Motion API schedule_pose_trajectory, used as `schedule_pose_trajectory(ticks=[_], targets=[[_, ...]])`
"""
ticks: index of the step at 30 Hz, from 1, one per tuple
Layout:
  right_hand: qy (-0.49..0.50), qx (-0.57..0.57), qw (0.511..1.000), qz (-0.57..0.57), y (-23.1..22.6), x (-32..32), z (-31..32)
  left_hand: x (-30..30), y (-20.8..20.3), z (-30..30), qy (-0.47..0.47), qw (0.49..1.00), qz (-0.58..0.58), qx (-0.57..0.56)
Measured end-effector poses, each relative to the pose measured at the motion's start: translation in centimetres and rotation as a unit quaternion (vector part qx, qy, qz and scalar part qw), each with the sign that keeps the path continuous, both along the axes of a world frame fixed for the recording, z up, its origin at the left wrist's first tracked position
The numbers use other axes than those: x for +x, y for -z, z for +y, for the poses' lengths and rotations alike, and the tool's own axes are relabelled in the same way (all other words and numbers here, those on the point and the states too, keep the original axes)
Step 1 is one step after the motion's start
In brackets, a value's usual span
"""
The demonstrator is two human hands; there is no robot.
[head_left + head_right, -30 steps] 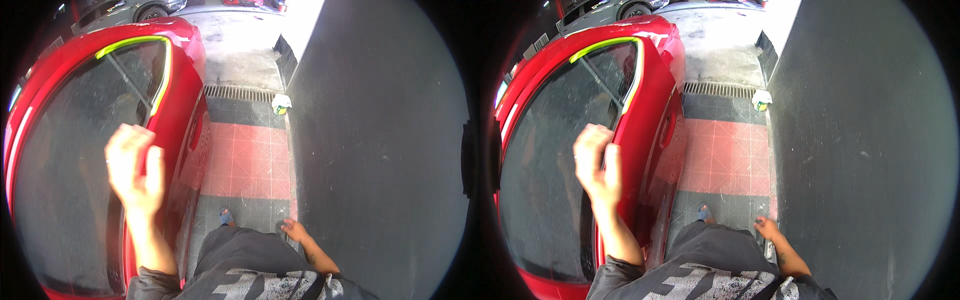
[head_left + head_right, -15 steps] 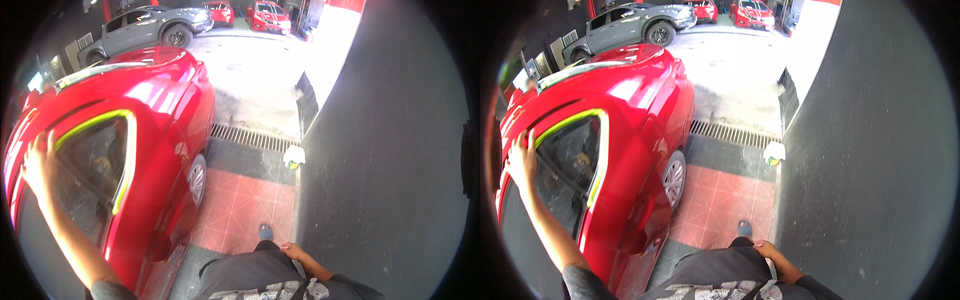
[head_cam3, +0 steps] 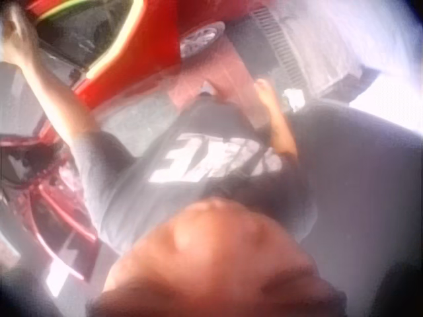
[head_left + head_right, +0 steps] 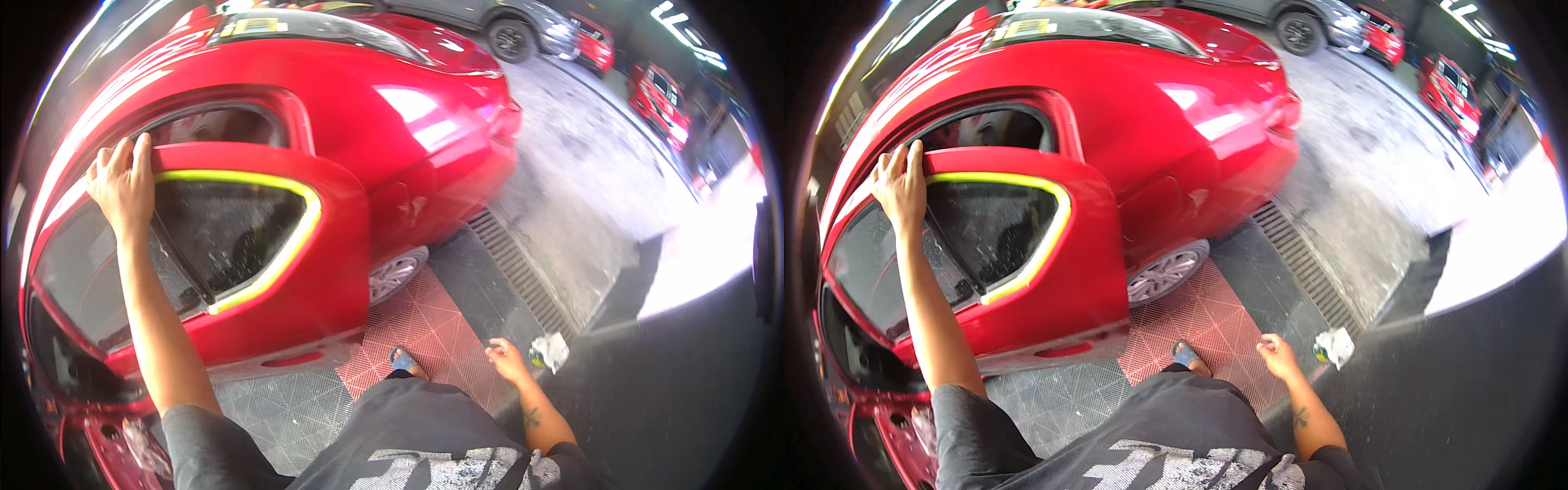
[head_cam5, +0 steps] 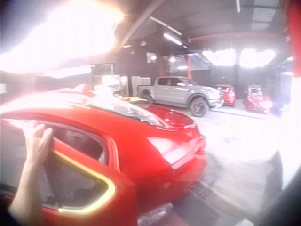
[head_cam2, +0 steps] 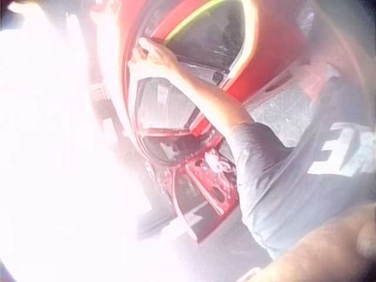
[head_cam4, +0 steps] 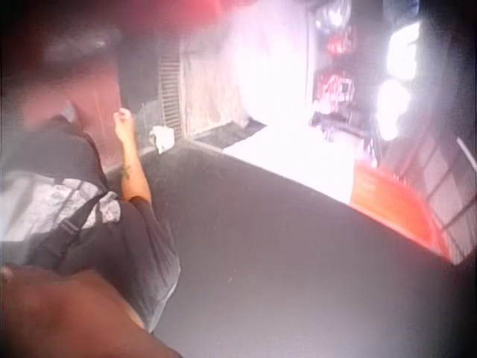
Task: The person opens the rear door of a red car and removes several interior trim pieces and floor mats from the trunk area. They place the removed parts on the floor beside the vehicle.
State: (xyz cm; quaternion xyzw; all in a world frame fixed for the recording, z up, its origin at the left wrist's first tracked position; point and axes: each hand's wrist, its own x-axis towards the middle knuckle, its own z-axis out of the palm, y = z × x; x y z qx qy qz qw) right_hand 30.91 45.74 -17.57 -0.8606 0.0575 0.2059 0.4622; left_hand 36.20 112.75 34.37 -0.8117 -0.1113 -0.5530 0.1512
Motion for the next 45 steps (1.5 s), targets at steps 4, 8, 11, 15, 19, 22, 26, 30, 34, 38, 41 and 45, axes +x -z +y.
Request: schedule_pose_trajectory(ticks=[4, 8, 11, 15, 19, 22, 26, 30, 34, 38, 41, 45], targets=[[-0.176, -0.048, 0.983, 0.006, -3.7, 7.9, 7.1, -1.7, 1.0, -3.0, 0.042, 0.995, 0.015, -0.093], [-0.293, -0.047, 0.954, 0.043, -5.3, 14.7, 13.4, -3.4, 1.4, -3.5, 0.056, 0.985, 0.050, -0.153], [-0.364, -0.057, 0.928, 0.063, -4.2, 18.2, 13.6, -8.0, 1.6, -5.4, 0.078, 0.973, 0.077, -0.205], [-0.418, -0.066, 0.904, 0.068, -1.7, 23.3, 10.6, -15.7, -0.7, -12.5, -0.004, 0.902, 0.112, -0.416], [-0.504, -0.034, 0.854, 0.127, 0.1, 28.7, 12.1, -27.2, -6.5, -19.9, -0.218, 0.860, 0.256, -0.384], [-0.502, -0.043, 0.852, 0.142, -2.3, 31.8, 13.1, -26.0, -4.0, -25.6, -0.333, 0.816, 0.258, -0.396], [-0.558, -0.069, 0.821, 0.097, -0.5, 33.8, 14.6, -25.7, 0.1, -25.7, -0.529, 0.769, 0.276, -0.231], [-0.607, 0.009, 0.794, 0.046, -1.9, 32.5, 20.0, -25.6, -0.4, -26.1, -0.629, 0.692, 0.316, -0.162], [-0.598, 0.044, 0.790, 0.126, -2.6, 31.0, 22.8, -26.8, -0.2, -25.2, -0.653, 0.668, 0.326, -0.147], [-0.593, 0.041, 0.780, 0.195, -1.4, 31.2, 22.6, -29.9, 0.6, -24.4, -0.693, 0.615, 0.372, -0.048], [-0.609, 0.021, 0.767, 0.203, 0.1, 32.1, 22.4, -34.2, 0.8, -24.6, -0.712, 0.575, 0.402, -0.030], [-0.633, -0.028, 0.756, 0.163, 3.5, 34.6, 23.7, -41.6, 2.0, -22.7, -0.712, 0.566, 0.415, 0.003]])
